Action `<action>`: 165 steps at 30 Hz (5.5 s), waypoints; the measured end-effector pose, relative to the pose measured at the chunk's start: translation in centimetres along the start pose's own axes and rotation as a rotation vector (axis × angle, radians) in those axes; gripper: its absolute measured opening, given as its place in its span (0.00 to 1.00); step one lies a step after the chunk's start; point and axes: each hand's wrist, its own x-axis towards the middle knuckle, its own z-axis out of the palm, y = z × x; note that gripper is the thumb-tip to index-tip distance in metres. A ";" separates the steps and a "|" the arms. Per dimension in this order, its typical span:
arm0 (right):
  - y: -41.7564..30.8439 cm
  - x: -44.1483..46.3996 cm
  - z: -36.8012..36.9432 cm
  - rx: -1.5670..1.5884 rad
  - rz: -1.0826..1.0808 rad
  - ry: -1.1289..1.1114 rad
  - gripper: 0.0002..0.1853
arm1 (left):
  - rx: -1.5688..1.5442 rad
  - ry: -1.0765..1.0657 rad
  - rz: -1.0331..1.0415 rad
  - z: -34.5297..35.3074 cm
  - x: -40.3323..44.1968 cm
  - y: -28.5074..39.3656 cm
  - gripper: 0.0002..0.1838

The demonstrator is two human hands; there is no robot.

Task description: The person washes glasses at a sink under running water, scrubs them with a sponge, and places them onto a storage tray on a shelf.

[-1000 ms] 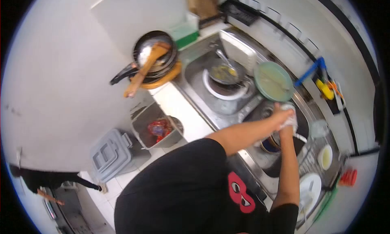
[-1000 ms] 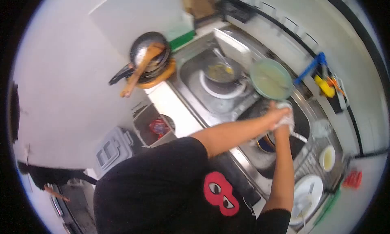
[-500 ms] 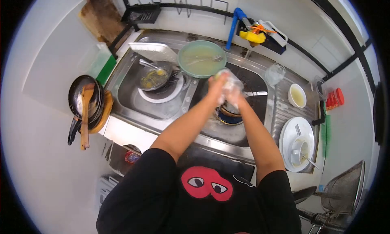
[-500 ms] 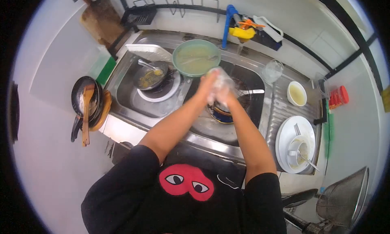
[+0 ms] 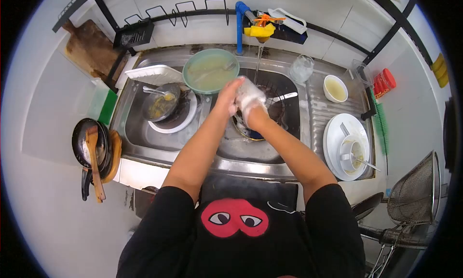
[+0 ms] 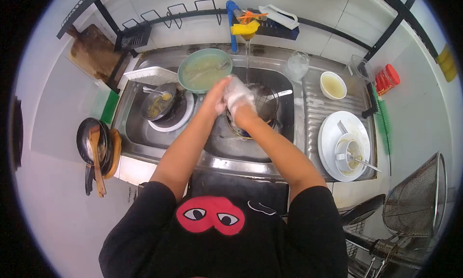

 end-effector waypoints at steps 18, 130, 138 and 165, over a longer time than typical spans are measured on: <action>-3.5 -1.5 -3.4 -0.115 -0.147 0.591 0.22 | -0.311 -0.183 -0.145 1.1 -5.4 -3.6 0.28; 12.0 4.5 -1.2 1.294 0.526 0.430 0.18 | 0.566 0.263 0.513 7.4 8.1 0.7 0.18; 14.2 4.9 0.0 1.553 0.474 0.198 0.16 | 1.558 -0.107 0.695 9.9 9.7 4.7 0.18; 5.1 10.0 -4.4 0.517 0.271 0.503 0.21 | -0.292 -0.064 -0.121 4.2 6.0 -0.1 0.36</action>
